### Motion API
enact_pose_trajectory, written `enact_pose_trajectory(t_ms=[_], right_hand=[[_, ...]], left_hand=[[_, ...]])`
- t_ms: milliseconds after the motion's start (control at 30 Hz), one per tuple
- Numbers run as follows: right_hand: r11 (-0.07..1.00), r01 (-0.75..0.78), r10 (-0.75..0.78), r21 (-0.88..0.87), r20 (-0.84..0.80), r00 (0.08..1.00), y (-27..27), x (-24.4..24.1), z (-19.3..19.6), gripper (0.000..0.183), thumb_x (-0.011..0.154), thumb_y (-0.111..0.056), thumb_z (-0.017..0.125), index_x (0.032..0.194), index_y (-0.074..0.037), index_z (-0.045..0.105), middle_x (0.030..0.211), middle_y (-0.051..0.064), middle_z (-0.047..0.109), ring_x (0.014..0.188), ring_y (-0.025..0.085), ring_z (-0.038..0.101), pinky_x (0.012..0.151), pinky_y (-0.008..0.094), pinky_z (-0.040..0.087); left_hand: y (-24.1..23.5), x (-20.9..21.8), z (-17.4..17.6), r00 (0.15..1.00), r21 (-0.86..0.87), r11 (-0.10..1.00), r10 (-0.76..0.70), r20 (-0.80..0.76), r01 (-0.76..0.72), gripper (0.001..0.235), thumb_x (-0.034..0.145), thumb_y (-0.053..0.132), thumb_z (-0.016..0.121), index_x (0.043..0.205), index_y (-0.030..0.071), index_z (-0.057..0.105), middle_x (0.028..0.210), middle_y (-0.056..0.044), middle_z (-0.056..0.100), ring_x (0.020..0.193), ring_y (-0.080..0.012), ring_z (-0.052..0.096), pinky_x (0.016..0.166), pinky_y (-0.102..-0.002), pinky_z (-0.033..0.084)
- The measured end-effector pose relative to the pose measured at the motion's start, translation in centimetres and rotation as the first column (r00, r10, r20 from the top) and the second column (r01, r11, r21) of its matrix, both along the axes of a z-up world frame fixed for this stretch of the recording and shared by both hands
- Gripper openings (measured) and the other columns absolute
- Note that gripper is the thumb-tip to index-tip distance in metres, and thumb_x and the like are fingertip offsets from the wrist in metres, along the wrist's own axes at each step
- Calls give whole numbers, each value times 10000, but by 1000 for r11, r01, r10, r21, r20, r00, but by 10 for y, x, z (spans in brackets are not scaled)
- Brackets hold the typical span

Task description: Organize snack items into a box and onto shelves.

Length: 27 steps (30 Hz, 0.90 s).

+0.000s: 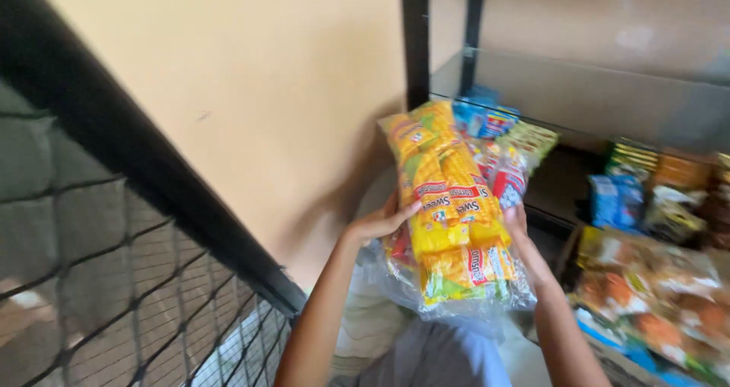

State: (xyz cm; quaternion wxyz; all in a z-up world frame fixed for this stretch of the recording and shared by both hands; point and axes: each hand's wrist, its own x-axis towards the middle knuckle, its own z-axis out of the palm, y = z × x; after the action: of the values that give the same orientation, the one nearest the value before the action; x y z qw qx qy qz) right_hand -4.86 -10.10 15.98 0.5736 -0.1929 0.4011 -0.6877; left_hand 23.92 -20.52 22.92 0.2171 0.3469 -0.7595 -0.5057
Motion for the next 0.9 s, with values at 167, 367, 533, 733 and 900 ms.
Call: enact_pose_trajectory(t_ms=[167, 367, 533, 733, 900], right_hand=[[996, -47, 2, -73, -520, 854, 72, -66, 39, 1137, 848, -399, 700, 1655, -216, -80, 1629, 155, 374, 1465, 243, 393, 1137, 374, 354], [968, 155, -251, -198, -788, 562, 143, -148, 71, 1073, 988, -298, 701, 1693, -143, -93, 1762, 161, 205, 1589, 242, 267, 1236, 370, 260], [979, 145, -198, -142, -821, 536, 145, -129, 97, 1159, 902, -280, 722, 1648, -178, -159, 1673, 180, 321, 1464, 265, 411, 1154, 370, 339], [989, 93, 61, 111, -901, 430, 83, -122, 44, 1060, 865, -461, 674, 1690, -270, 36, 1643, 237, 333, 1364, 337, 509, 1062, 421, 447], [928, 288, 290, 235, -942, -167, 22, -107, 12, 1041, 942, -735, 592, 1699, -279, 42, 1649, 314, 173, 1454, 471, 377, 1102, 702, 270]], left_hand=[[53, -73, -4, 940, 168, 983, -10, -340, 72, 897, 938, 483, 638, 1615, 69, 220, 1601, -146, 408, 1486, -234, 367, 1186, -397, 345], [68, -180, 0, 795, 58, 971, -154, -587, 231, 1129, 943, 324, 712, 1619, 156, -176, 1704, -50, 100, 1561, -186, 173, 1251, -379, 212], [60, -209, -18, 786, 296, 926, -2, -618, 236, 1168, 893, 386, 715, 1648, 233, -163, 1689, -136, 186, 1501, -229, 282, 1197, -402, 272], [30, -183, -38, 897, 103, 994, 64, -436, -21, 1217, 791, 312, 869, 1667, 228, 28, 1679, -174, 289, 1491, -282, 397, 1179, -450, 399], [23, -173, -30, 995, -500, 861, 94, -23, -93, 1352, 649, 213, 1010, 1654, 262, 108, 1695, -188, 163, 1558, -409, 149, 1221, -523, 263]])
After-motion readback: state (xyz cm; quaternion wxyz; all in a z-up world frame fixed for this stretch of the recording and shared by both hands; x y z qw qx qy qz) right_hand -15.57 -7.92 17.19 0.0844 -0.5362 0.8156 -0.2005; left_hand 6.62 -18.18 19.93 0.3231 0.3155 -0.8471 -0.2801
